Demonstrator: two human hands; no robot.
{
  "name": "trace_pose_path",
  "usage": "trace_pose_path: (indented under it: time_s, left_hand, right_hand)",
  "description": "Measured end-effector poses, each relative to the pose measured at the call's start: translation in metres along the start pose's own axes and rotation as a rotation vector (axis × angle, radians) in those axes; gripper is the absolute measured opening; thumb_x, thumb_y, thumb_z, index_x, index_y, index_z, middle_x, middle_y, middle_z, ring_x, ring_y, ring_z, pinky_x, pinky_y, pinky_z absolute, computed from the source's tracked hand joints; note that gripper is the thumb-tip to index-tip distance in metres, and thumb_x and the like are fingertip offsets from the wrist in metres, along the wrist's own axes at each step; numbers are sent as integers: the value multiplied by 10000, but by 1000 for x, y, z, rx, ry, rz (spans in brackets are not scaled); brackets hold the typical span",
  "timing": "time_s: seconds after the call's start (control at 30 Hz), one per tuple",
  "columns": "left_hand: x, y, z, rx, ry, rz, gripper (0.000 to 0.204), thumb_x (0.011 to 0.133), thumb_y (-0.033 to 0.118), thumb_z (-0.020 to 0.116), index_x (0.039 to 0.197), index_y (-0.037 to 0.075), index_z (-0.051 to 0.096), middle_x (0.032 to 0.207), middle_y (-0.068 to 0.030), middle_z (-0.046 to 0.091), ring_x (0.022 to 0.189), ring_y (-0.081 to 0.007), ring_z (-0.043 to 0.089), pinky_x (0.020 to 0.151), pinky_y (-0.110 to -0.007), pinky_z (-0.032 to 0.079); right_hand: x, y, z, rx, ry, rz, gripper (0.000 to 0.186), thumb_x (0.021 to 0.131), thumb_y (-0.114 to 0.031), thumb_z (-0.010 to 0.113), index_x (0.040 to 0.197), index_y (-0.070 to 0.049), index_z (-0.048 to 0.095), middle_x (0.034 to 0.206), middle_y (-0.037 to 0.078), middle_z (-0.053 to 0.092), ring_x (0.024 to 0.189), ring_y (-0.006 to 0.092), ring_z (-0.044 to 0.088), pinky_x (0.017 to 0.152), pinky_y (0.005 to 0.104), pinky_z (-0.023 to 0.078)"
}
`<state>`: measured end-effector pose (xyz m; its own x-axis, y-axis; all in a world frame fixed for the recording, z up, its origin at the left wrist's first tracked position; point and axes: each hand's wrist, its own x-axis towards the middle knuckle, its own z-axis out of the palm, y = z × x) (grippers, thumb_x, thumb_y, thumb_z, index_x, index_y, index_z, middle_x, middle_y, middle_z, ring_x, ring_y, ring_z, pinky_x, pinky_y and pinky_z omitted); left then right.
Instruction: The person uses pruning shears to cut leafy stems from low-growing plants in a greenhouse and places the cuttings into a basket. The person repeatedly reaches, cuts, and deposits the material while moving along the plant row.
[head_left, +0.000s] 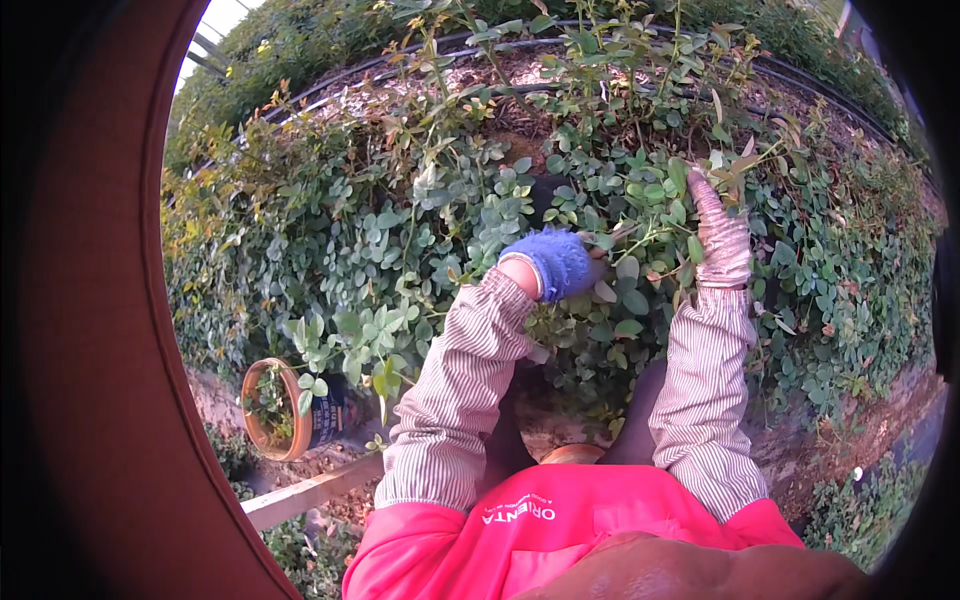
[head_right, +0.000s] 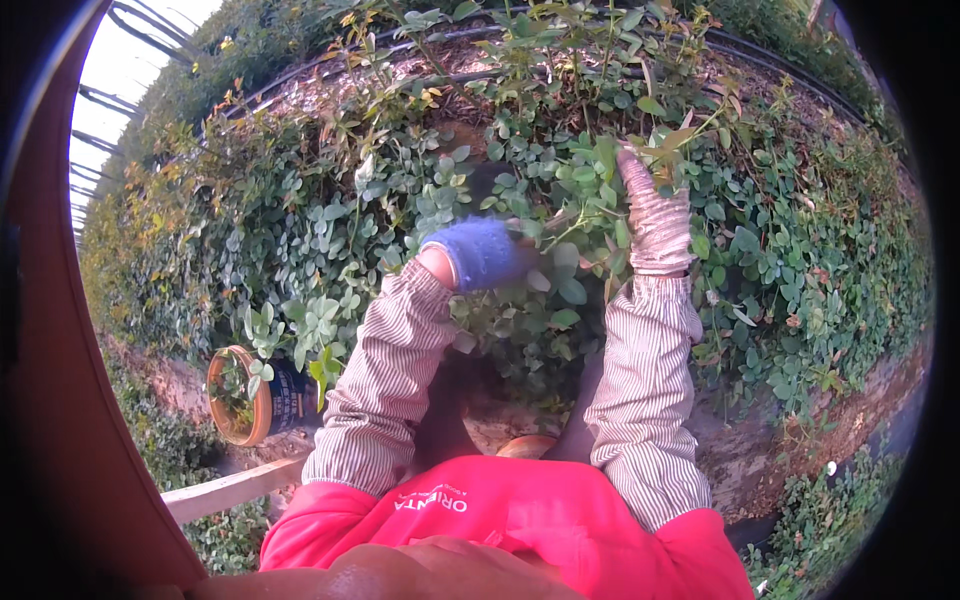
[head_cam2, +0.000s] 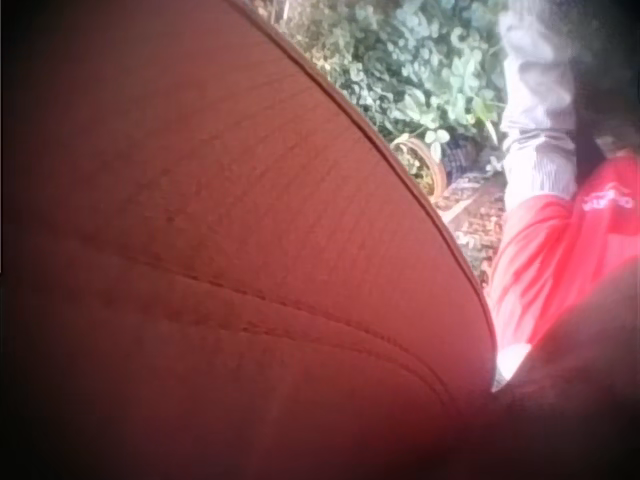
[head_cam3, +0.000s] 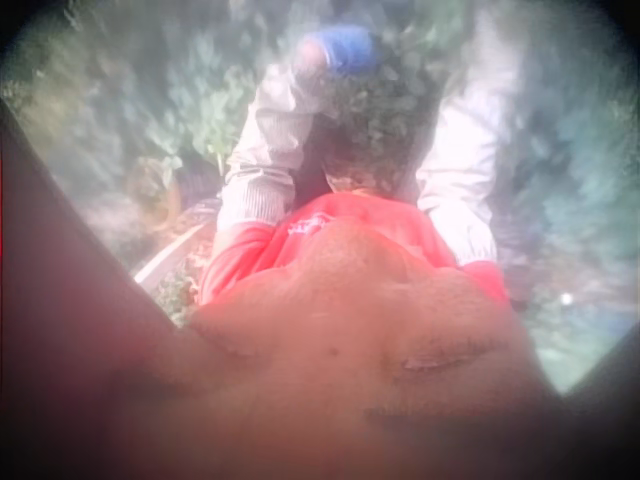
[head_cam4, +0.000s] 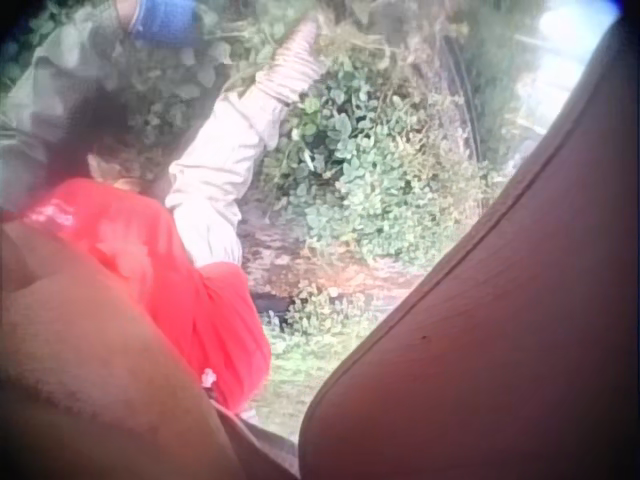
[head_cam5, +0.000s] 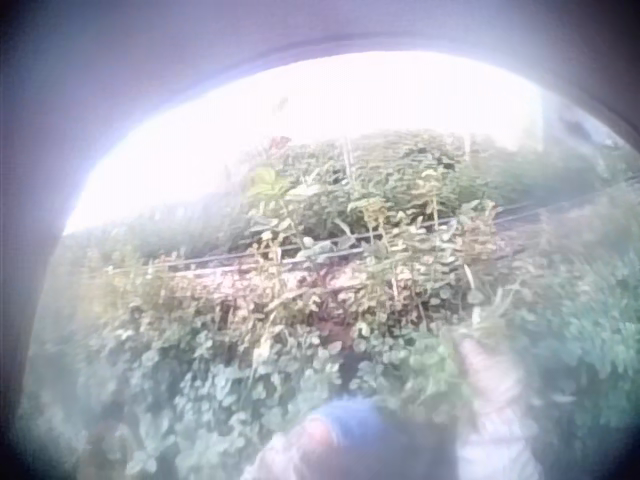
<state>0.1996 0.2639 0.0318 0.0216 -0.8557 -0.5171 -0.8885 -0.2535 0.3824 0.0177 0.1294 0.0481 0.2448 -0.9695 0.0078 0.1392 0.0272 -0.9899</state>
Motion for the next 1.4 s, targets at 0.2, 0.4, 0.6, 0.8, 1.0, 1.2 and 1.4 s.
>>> trace_pose_path:
  time_s: [0.2,0.4,0.6,0.8,1.0,1.2,1.4]
  left_hand:
    - [-37,-53,-33,-860,287,-120,477,926,376,579,1289,68,559,925,-103,657,659,-186,658,600,-317,525]
    - [15,-74,-41,-832,483,-146,462,940,391,527,1189,4,575,920,-139,661,777,-260,663,694,-359,527]
    - [52,-89,-48,-989,426,-144,373,975,325,537,1236,60,518,900,-111,634,604,-255,658,535,-390,568]
    - [66,-108,-45,-904,368,-103,440,976,308,545,1342,71,483,999,-78,662,595,-217,696,517,-345,558]
    - [83,-116,-42,-8,576,-52,445,993,407,437,1226,48,560,1135,-207,661,1048,-397,635,919,-467,489]
    - [68,-90,-53,143,632,-299,372,952,349,522,1171,61,608,1112,-210,679,1052,-404,640,912,-483,503]
    - [50,-71,-59,326,468,-389,331,936,284,529,1132,46,648,1094,-206,690,1022,-374,667,886,-455,531]
  right_hand:
    - [-4,8,16,-208,-10,-81,450,866,-336,759,1189,-41,655,1103,46,679,952,146,607,856,311,478]
    - [1,28,26,-248,-51,-197,432,870,-340,753,1171,-42,669,1122,43,672,1006,165,593,919,319,442]
    - [-8,13,31,-217,-50,-56,415,880,-341,737,1171,-50,686,1121,50,684,1006,166,604,913,321,451]
    - [-7,10,26,-190,-95,-79,366,895,-291,725,1171,-53,688,1101,46,692,985,151,613,892,330,463]
    - [-7,4,16,-130,-68,-98,360,895,-294,725,1165,-56,692,1097,40,693,971,151,617,876,327,467]
    - [-4,-1,4,-148,-41,-144,409,872,-329,744,1161,-47,681,1077,56,699,956,163,621,858,332,468]
    - [-6,-4,-5,-89,-10,-82,441,852,-349,762,1160,-44,679,1063,61,701,919,165,626,843,330,470]
